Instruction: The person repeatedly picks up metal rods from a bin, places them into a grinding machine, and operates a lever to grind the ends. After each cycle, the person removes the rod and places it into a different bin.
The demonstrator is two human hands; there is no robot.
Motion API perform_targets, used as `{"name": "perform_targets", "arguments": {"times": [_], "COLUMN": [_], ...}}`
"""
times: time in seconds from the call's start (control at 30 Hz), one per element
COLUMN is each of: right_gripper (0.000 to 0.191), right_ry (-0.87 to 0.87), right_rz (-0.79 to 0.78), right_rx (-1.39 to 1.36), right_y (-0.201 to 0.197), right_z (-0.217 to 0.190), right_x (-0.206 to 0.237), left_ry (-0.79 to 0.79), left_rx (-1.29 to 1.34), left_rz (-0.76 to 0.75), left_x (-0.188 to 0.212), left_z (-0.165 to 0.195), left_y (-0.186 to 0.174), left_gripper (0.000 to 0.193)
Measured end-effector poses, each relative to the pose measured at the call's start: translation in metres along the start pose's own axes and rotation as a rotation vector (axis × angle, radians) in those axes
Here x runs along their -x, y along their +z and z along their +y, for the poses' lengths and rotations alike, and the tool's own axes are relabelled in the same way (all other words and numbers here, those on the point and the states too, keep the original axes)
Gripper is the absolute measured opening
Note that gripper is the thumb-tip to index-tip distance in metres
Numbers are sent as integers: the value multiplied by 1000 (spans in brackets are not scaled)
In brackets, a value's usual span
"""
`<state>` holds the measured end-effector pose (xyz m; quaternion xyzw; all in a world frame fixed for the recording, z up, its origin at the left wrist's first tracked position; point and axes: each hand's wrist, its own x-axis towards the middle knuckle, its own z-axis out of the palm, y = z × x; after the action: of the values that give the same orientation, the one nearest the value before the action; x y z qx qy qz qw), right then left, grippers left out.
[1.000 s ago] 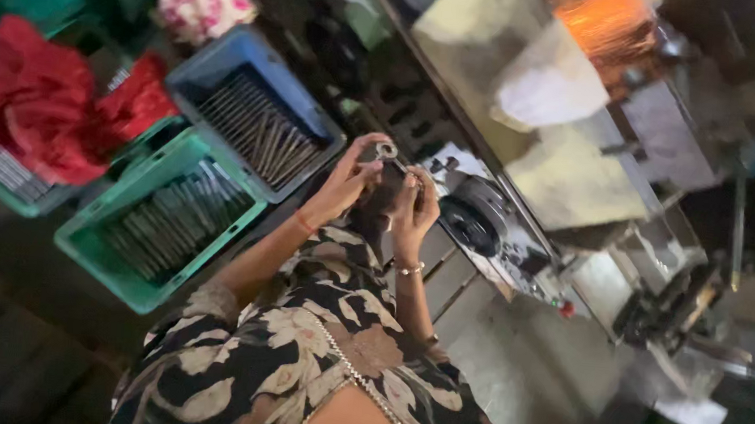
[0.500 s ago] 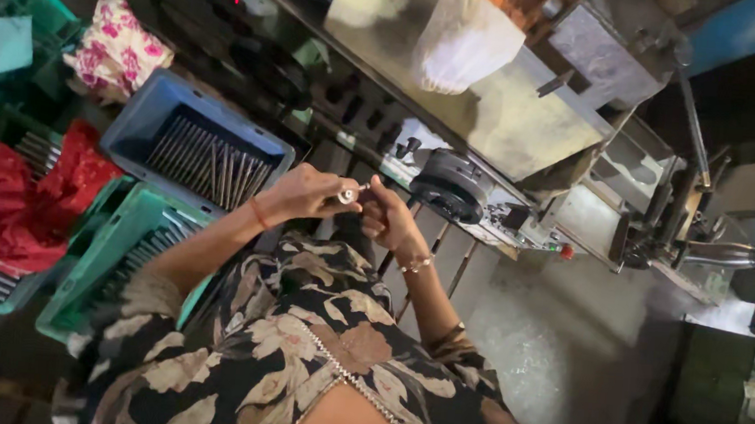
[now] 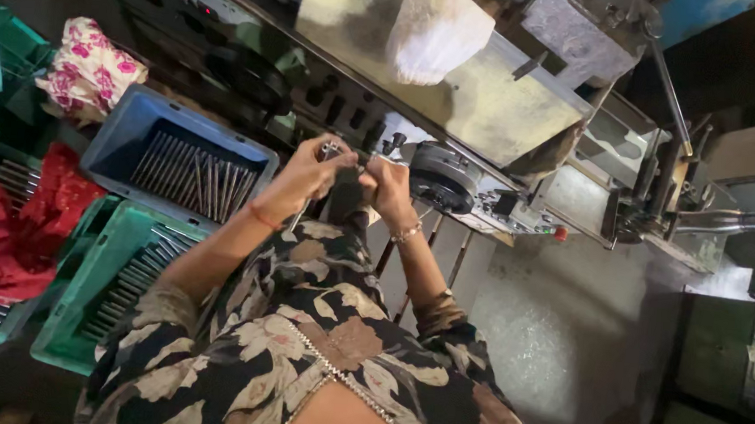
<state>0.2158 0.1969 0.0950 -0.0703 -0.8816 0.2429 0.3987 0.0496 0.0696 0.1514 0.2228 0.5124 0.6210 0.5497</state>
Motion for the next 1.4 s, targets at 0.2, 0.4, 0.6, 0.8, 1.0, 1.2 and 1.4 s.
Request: {"name": "perform_targets", "arguments": {"times": [0.2,0.4,0.6,0.8,1.0,1.2,1.4], "right_gripper": [34,37,35,24,17,22,24], "right_ry": [-130,-132,15,215,175,341,477], "right_rz": [28,-5,55,-550,-655,-572,-335], "right_rx": [13,107,102,-461,-565,-660,-752], "right_y": [-27,-45,-61,-103,-122,-110,-87], "right_z": [-17,-14,-47,-75,-77,-48,-13], "right_x": [-7,-3,-10,-54,-89,-72,-52], "left_ry": [612,583,542,118,187,94,110], "left_rx": [-378,-339,-241,117,294,207,31], "left_rz": [99,69,-39,-336,-268,-152,-59], "left_x": [25,25,23,1,8,-7,-41], "left_z": [2,10,14,19,6,10,8], "left_y": [28,43,49,31,46,46,50], "left_gripper": [26,26,25,18,17,18,17]}}
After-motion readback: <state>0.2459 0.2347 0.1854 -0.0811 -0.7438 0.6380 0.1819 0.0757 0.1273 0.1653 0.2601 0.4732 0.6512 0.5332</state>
